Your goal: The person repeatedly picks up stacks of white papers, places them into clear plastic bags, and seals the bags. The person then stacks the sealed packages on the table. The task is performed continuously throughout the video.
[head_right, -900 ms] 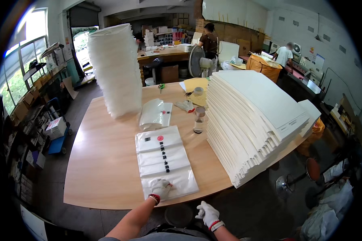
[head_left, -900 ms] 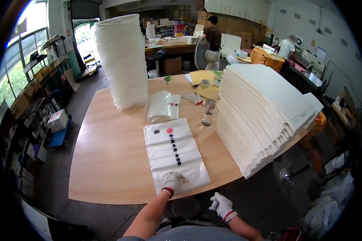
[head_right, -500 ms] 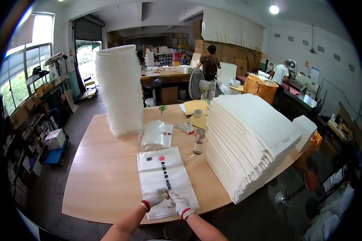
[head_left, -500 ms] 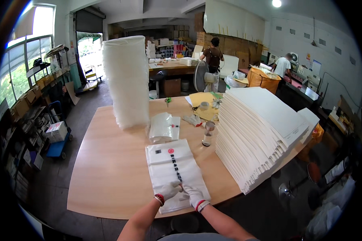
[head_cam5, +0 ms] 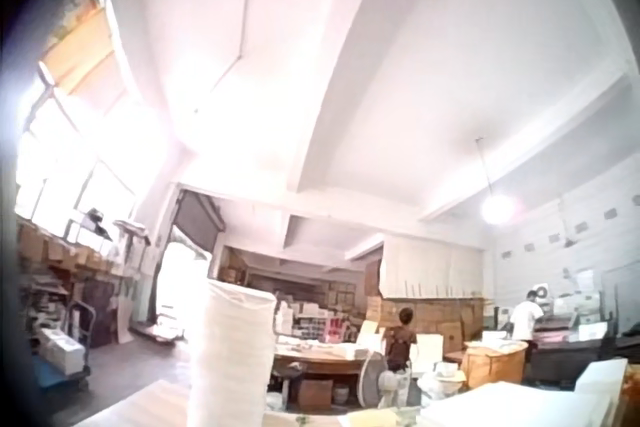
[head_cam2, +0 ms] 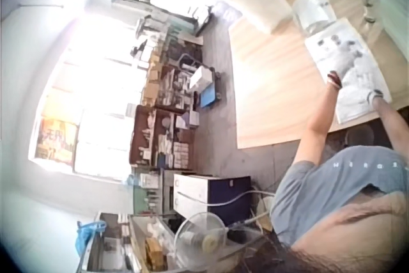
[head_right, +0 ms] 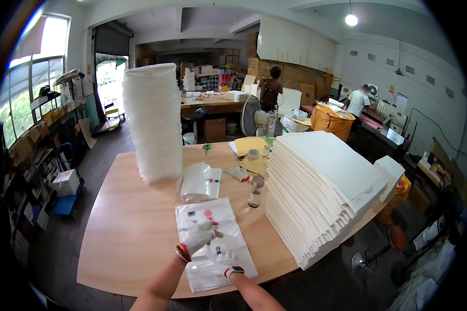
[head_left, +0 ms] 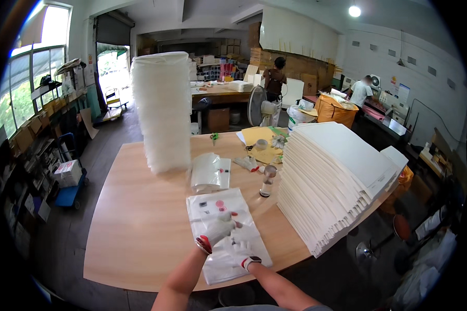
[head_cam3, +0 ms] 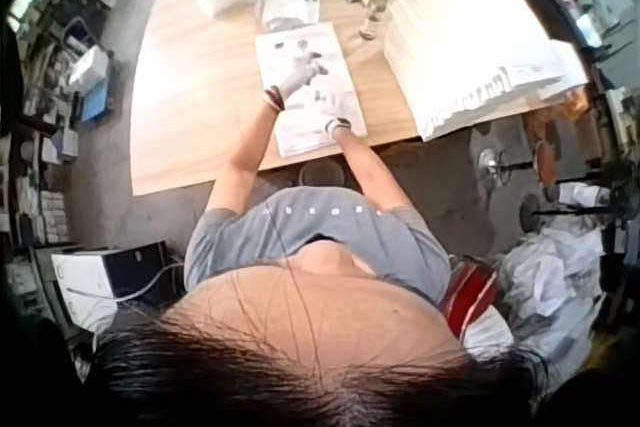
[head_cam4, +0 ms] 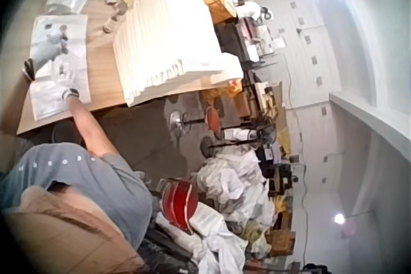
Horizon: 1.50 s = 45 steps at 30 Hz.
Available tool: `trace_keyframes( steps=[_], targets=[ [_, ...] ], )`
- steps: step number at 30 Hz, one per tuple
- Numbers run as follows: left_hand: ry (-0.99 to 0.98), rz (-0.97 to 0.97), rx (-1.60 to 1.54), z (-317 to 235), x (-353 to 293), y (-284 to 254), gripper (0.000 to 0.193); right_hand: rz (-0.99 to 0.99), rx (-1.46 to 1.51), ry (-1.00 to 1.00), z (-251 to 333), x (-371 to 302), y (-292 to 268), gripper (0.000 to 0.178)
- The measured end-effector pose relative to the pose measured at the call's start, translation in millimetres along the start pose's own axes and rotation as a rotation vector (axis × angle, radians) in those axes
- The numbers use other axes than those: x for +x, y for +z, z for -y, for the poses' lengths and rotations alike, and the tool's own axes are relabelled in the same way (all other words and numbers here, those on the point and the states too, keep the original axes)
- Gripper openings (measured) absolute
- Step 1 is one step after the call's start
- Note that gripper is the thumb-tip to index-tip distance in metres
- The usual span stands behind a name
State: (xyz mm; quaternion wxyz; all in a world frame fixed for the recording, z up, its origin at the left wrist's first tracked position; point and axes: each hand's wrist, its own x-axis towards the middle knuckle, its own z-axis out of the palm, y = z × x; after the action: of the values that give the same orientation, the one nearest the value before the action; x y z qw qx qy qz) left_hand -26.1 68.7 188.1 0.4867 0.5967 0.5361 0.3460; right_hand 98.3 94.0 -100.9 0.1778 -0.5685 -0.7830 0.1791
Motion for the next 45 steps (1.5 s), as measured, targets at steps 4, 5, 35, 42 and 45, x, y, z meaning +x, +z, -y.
trace_keyframes(
  steps=[4, 5, 35, 42, 45],
  targets=[
    [0.254, -0.144, 0.475, 31, -7, 14, 0.040, 0.297, -0.004, -0.250, 30, -64, -88, 0.038],
    [0.207, -0.115, 0.466, 13, -17, 15, 0.043, 0.349, 0.113, -0.243, 35, -75, -128, 0.037],
    [0.726, 0.518, 0.474, -158, -88, 99, 0.024, -0.853, -0.902, -0.472, -32, -117, -580, 0.016],
    [0.117, 1.076, -1.150, -165, -49, 124, 0.056, -0.474, -0.808, -0.740, 116, -186, -546, 0.018],
    [-0.145, 0.688, -0.929, -152, -79, 99, 0.043, -0.190, -0.414, -0.718, 153, -212, -546, 0.015]
  ],
)
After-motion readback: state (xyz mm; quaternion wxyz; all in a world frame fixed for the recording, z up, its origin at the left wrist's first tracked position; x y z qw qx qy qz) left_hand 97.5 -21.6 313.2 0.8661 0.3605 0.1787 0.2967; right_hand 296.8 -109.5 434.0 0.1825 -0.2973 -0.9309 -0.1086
